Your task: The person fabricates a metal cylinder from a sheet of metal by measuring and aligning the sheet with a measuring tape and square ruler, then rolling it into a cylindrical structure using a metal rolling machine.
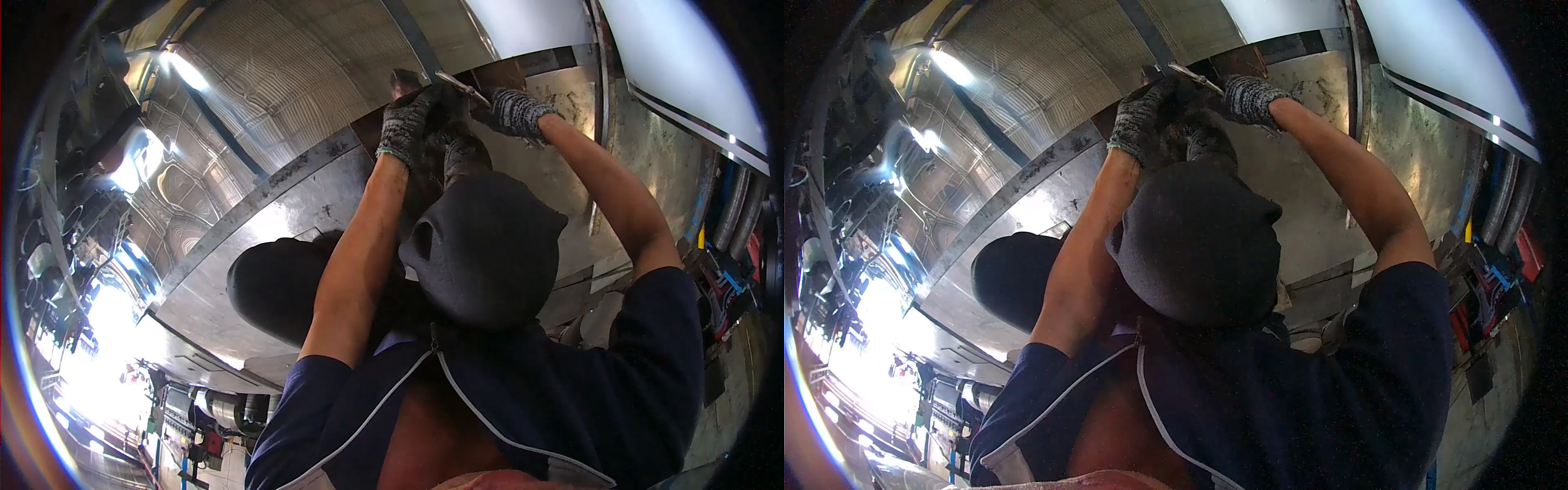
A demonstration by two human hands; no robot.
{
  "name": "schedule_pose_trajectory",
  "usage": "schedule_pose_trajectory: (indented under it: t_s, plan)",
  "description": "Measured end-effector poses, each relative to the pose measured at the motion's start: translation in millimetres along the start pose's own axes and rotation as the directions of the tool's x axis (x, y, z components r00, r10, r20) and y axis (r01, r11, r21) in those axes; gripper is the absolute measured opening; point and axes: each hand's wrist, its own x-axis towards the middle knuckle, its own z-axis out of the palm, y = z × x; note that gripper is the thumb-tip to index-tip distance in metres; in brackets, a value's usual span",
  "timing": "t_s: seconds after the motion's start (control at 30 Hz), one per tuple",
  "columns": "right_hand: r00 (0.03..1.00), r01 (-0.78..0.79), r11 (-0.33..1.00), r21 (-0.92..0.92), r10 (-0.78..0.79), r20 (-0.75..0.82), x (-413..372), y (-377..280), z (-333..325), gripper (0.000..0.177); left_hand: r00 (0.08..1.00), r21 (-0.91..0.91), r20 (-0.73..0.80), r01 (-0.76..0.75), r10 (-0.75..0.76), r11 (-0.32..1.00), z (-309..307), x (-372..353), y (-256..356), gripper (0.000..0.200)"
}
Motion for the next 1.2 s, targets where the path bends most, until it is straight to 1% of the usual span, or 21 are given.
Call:
schedule_pose_trajectory:
  t_s: [0.1,0.17,0.3,0.33,0.4,0.47,0.5,0.53,0.57,0.6,0.63,0.73,0.77,0.8,0.87,0.9,0.93,0.97,1.03,1.1,1.2]
  plan:
    - [0.994,-0.093,0.993,0.079,0.087,0.072,4.4,4.5,3.6,0.042,1.000,0.026,-0.011,-0.014,0.014,1.000,-1.2,0.1,-0.4,0.030]
    - [0.960,-0.186,0.949,0.254,0.121,0.253,-0.6,0.2,-6.6,0.041,1.000,0.039,-0.017,-0.025,0.026,0.999,-3.8,3.1,-3.1,0.029]
    - [0.916,-0.386,0.871,0.305,0.323,0.238,-0.9,-10.5,-4.2,0.034,1.000,-0.040,-0.015,0.010,-0.010,0.999,-5.1,10.9,-6.8,0.029]
    - [0.998,0.023,0.999,-0.047,-0.020,0.054,17.9,22.2,28.8,0.032,0.999,-0.041,-0.029,0.033,-0.034,0.999,-5.5,11.8,-6.5,0.030]
    - [0.909,0.383,0.811,-0.442,-0.417,0.022,29.2,44.5,53.2,0.029,0.999,0.042,-0.033,0.030,-0.028,0.999,2.4,-5.4,4.9,0.029]
    - [0.985,0.108,0.980,-0.165,-0.128,-0.116,28.5,39.9,51.9,0.030,0.999,0.104,-0.051,0.010,-0.005,0.994,-4.7,6.6,4.3,0.029]
    - [0.950,0.144,0.977,-0.158,-0.182,-0.255,11.8,32.0,43.3,0.033,0.977,0.581,0.160,-0.208,0.140,0.787,-24.9,37.8,-6.3,0.031]
    - [0.988,0.132,0.979,-0.152,-0.143,-0.063,4.8,27.4,20.1,0.036,0.920,0.858,0.364,-0.393,0.148,0.331,-48.5,50.5,-8.0,0.033]
    - [0.986,0.118,0.981,-0.151,-0.098,0.132,-3.8,22.0,-3.9,0.039,0.953,0.956,0.290,-0.284,-0.085,0.073,-36.1,14.9,34.7,0.036]
    - [0.985,0.135,0.940,-0.312,-0.093,0.144,6.5,38.2,-2.3,0.043,0.948,0.965,0.117,-0.179,-0.295,-0.193,-19.2,-27.5,95.2,0.038]
    - [0.968,0.244,0.888,-0.389,-0.199,0.154,10.9,44.5,-13.3,0.043,0.969,0.984,0.027,-0.070,-0.245,-0.166,-42.6,-42.1,132.5,0.038]
    - [0.762,0.622,0.586,-0.519,-0.606,0.228,9.7,26.2,-69.5,0.045,0.929,0.906,0.350,-0.368,0.118,0.211,-160.7,-69.2,228.6,0.022]
    - [0.903,0.429,0.876,-0.220,-0.408,0.137,7.4,12.3,-98.3,0.039,0.850,0.816,0.455,-0.517,0.265,0.259,-190.1,-82.7,240.8,0.020]
    - [0.980,0.119,0.987,0.112,-0.135,0.144,1.5,-6.8,-118.6,0.033,0.861,0.828,0.423,-0.494,0.282,0.265,-220.0,-105.0,244.0,0.020]
    - [0.992,0.102,0.983,0.152,-0.112,0.057,25.5,17.5,-132.3,0.033,0.883,0.971,0.207,-0.237,0.422,0.019,-288.5,-185.8,253.5,0.029]
    - [0.998,0.065,0.977,0.203,-0.060,-0.033,37.7,22.1,-141.0,0.034,0.872,0.904,0.284,-0.105,0.399,-0.414,-347.0,-201.8,225.0,0.032]
    - [0.994,-0.072,0.965,0.252,0.090,-0.061,24.5,-2.3,-145.0,0.033,0.855,0.649,0.359,0.058,0.374,-0.758,-404.8,-217.5,196.4,0.035]
    - [0.992,-0.066,0.959,0.276,0.092,-0.082,23.0,1.1,-143.3,0.033,0.838,0.978,-0.001,0.116,0.546,-0.176,-453.8,-230.0,127.2,0.042]
    - [0.989,-0.068,0.954,0.292,0.102,-0.103,16.3,5.7,-140.8,0.034,0.704,0.777,-0.568,0.629,0.427,-0.004,-458.0,-259.1,-5.7,0.068]
    - [0.997,-0.029,0.951,0.306,0.050,-0.063,53.6,-25.5,-150.9,0.035,0.659,0.763,-0.626,0.628,0.417,0.153,-457.7,-265.9,-76.3,0.070]
    - [0.992,0.114,0.971,0.212,-0.100,-0.075,70.3,-53.1,-150.8,0.037,0.333,0.714,-0.660,0.557,0.673,0.425,-450.9,-259.8,-134.9,0.050]
